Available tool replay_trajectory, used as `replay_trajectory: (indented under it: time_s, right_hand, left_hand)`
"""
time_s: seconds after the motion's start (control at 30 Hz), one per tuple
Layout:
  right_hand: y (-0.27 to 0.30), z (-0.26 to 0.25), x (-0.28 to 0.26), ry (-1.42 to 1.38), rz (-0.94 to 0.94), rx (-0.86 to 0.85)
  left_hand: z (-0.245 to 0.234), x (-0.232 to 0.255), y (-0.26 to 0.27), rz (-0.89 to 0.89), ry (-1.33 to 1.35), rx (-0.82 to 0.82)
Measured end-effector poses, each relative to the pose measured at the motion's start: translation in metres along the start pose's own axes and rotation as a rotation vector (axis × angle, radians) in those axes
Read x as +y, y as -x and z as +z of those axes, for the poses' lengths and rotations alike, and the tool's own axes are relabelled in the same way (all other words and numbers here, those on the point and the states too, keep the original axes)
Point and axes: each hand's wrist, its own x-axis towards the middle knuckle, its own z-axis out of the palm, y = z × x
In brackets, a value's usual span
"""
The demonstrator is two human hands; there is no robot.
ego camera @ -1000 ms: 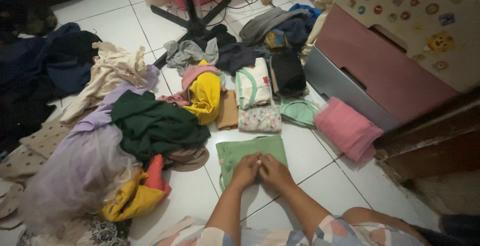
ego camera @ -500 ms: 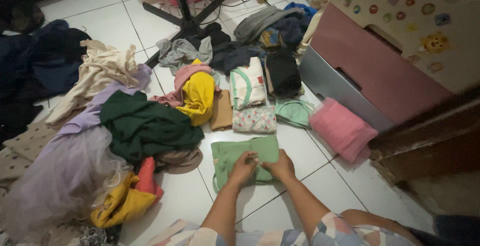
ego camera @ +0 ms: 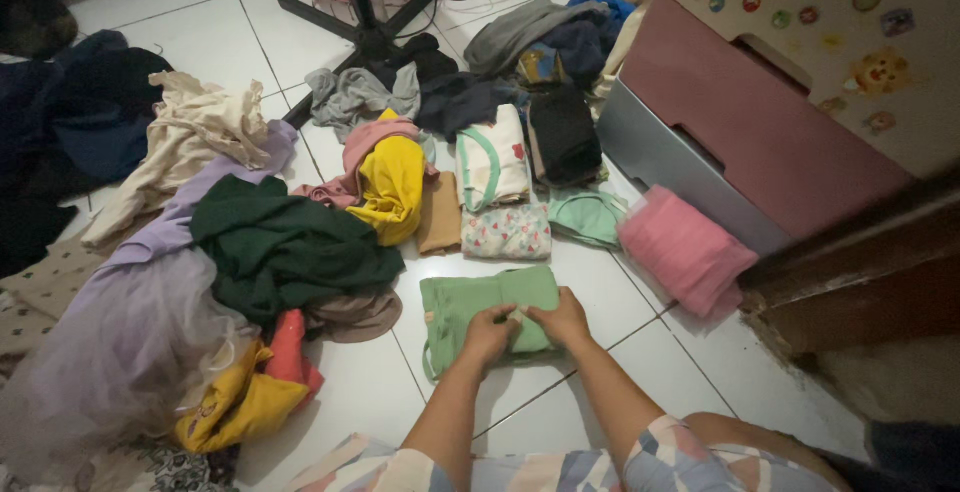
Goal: The person folds several items of clothing including a pink tutu, a beige garment, a black garment, a green garment, and a brown garment by hand on the floor next to a pile of other laundry.
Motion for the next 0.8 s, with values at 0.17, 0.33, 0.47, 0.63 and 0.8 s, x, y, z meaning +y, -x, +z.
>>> replay_trajectory:
  time_s: [0.17, 0.33, 0.47, 0.63, 0.8]
  right_hand:
    - [0.004, -0.007, -0.013, 0.035, -0.080, 0.040]
    - [0.003, -0.001, -0.007, 0.022, 0.005, -0.032]
    - [-0.006, 0.003, 0.004, 0.033, 0.041, -0.117]
    - [-0.012, 0.005, 0.008, 0.014, 0.086, -0.090]
    - [-0.014, 0.004, 0.006, -0.084, 0.066, -0.049]
  left_hand:
    - [0.001, -0.004, -0.003, 0.168, -0.156, 0.269]
    - [-0.004, -0.012, -0.003, 0.200, -0.318, 0.444]
    - [-0.008, -0.020, -0.010, 0.196, -0.406, 0.328]
    - [-0.009, -0.010, -0.002, 0.117, -0.403, 0.220]
    - [-0.007, 0.022, 0.026, 0.284, -0.649, 0.323]
